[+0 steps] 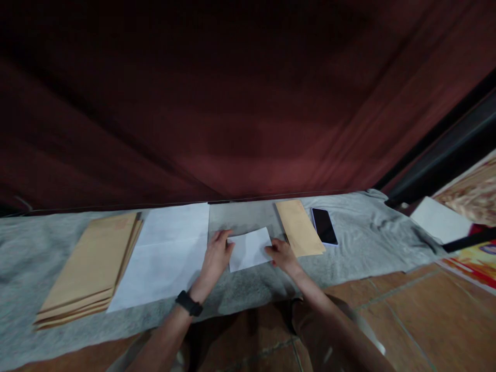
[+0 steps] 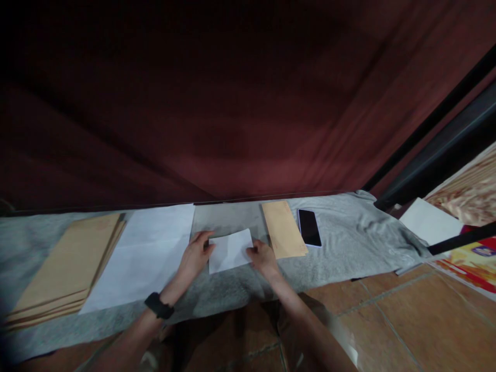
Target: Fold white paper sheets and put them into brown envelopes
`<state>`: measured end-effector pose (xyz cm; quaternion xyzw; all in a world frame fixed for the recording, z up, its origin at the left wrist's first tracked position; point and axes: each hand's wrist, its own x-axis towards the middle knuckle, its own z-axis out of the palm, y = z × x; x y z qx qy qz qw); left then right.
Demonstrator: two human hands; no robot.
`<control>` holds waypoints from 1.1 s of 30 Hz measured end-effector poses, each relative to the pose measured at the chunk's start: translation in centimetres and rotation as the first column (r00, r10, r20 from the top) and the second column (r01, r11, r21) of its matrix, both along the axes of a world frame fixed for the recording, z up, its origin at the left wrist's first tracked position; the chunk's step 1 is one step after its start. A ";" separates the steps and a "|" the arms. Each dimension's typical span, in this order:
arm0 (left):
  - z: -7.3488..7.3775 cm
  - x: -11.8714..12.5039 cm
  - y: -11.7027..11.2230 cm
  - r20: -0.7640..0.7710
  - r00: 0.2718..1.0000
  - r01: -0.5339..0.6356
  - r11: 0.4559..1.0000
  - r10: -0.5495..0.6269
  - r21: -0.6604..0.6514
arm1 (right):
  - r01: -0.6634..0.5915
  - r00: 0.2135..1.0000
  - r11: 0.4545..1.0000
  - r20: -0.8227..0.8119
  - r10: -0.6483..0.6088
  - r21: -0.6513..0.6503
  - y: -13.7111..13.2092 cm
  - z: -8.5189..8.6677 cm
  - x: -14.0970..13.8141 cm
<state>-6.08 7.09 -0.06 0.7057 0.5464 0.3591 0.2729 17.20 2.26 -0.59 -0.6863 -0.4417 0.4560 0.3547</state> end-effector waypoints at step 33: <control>-0.4 -1.3 -4.9 -0.630 0.773 0.120 0.959 0.072 0.256 | -0.266 0.865 0.959 0.415 0.281 -0.095 0.0 -0.3 1.1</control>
